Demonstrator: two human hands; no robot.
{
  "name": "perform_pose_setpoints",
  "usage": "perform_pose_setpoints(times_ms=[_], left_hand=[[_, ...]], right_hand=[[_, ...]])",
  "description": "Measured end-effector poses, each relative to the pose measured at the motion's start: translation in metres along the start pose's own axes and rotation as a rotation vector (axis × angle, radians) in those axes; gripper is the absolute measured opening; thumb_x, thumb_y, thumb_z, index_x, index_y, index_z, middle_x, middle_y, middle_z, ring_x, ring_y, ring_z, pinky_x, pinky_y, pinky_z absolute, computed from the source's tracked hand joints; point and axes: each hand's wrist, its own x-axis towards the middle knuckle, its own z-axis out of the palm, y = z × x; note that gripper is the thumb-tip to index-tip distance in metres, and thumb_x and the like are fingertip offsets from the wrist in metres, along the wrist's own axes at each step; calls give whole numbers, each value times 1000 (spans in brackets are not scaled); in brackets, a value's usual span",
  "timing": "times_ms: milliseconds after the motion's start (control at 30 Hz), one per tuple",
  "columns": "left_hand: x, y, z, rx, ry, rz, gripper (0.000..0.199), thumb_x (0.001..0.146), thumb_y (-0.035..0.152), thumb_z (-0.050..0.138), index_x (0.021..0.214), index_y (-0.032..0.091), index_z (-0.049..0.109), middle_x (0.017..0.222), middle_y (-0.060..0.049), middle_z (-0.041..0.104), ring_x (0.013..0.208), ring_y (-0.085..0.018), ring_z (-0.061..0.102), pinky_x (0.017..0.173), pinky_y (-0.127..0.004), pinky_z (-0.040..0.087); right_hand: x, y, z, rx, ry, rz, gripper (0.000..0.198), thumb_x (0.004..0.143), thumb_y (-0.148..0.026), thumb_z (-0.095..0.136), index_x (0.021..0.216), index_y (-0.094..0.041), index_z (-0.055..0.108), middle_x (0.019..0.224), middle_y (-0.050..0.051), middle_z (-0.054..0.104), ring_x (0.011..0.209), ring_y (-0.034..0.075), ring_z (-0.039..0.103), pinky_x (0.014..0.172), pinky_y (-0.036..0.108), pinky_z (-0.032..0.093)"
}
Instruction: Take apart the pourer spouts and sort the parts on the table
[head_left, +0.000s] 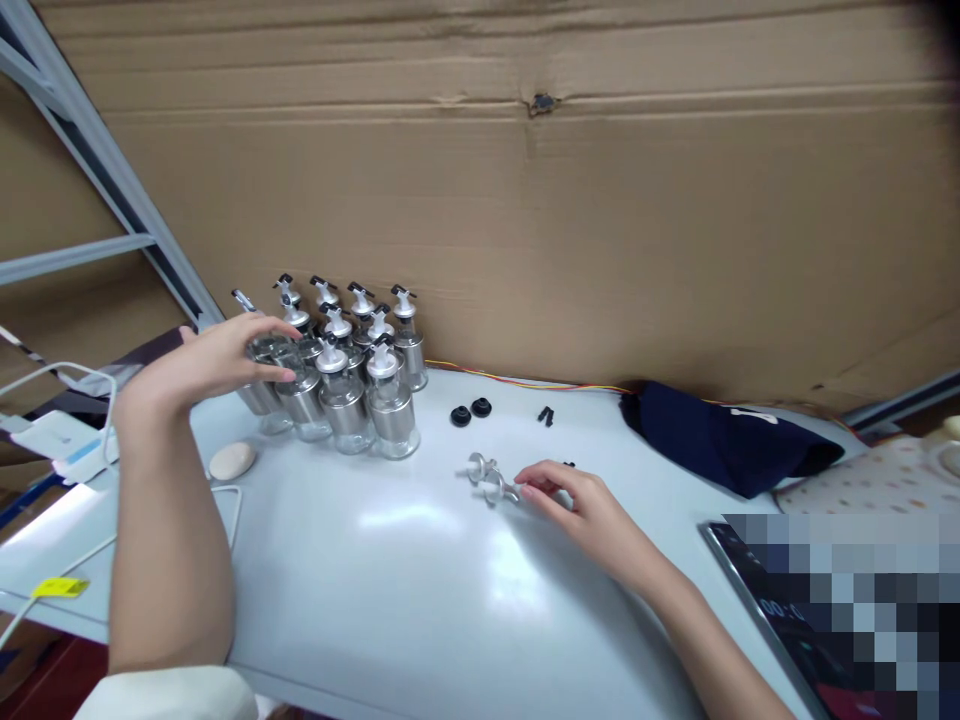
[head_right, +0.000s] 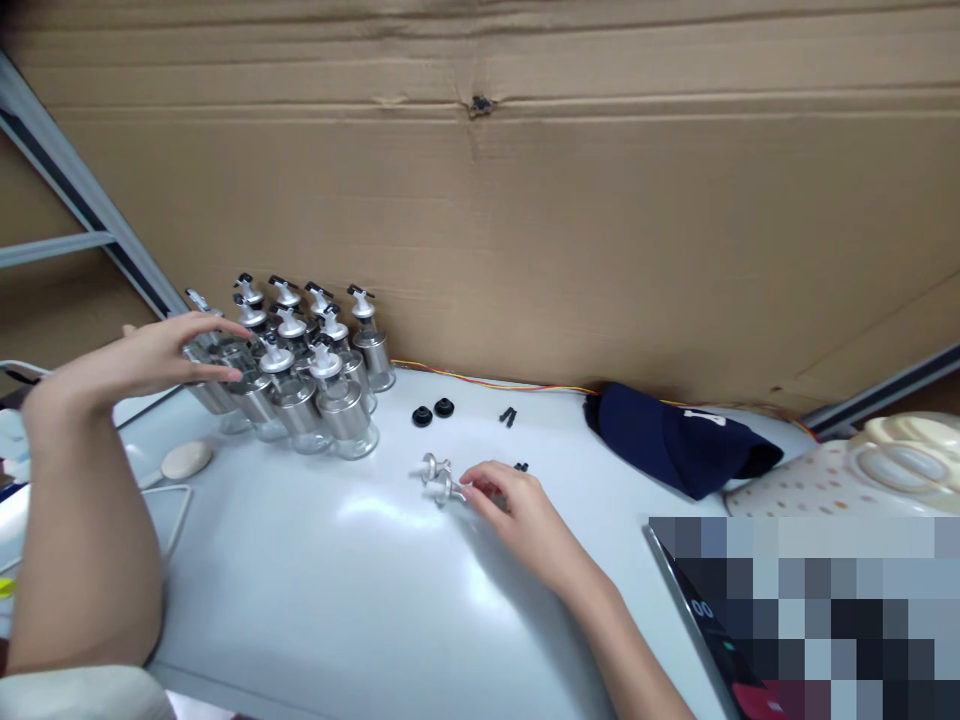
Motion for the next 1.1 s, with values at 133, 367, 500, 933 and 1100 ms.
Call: perform_pose_setpoints(times_ms=[133,367,500,933,1100], left_hand=[[6,12,3,79,-38,-103,27,86,39,47,103,21,58,119,-12,58,118,-37,44,89,-81,0],[-3,30,1,169,-8,-29,48,84,42,51,126,19,45,129,-18,47,126,-36,37,100,-69,16],[1,43,8,137,10,69,56,82,55,50,121,15,46,127,-18,49,119,-35,45,104,-60,21],[-26,67,5,226,271,224,57,85,45,49,131,14,37,136,-22,38,129,-36,34,105,-58,26],[-68,98,-7,-11,355,498,53,87,49,42,136,31,31,139,-8,37,126,-29,42,104,-43,39]], right_hand=[[-1,3,0,2,2,-15,19,88,-30,48,84,-21,64,79,4,68,70,17,60,60,28,45],[12,-13,6,-8,134,-135,16,89,-30,48,90,-22,62,88,6,62,82,19,59,59,27,47],[42,-47,17,14,236,-260,17,87,-25,52,101,-19,58,99,8,62,93,21,58,79,34,48],[120,-120,77,271,246,-397,11,88,-31,49,87,-21,44,95,5,56,91,19,54,84,34,45],[70,-123,75,305,166,-457,9,88,-28,35,87,-21,41,87,5,52,79,18,53,76,34,47]])
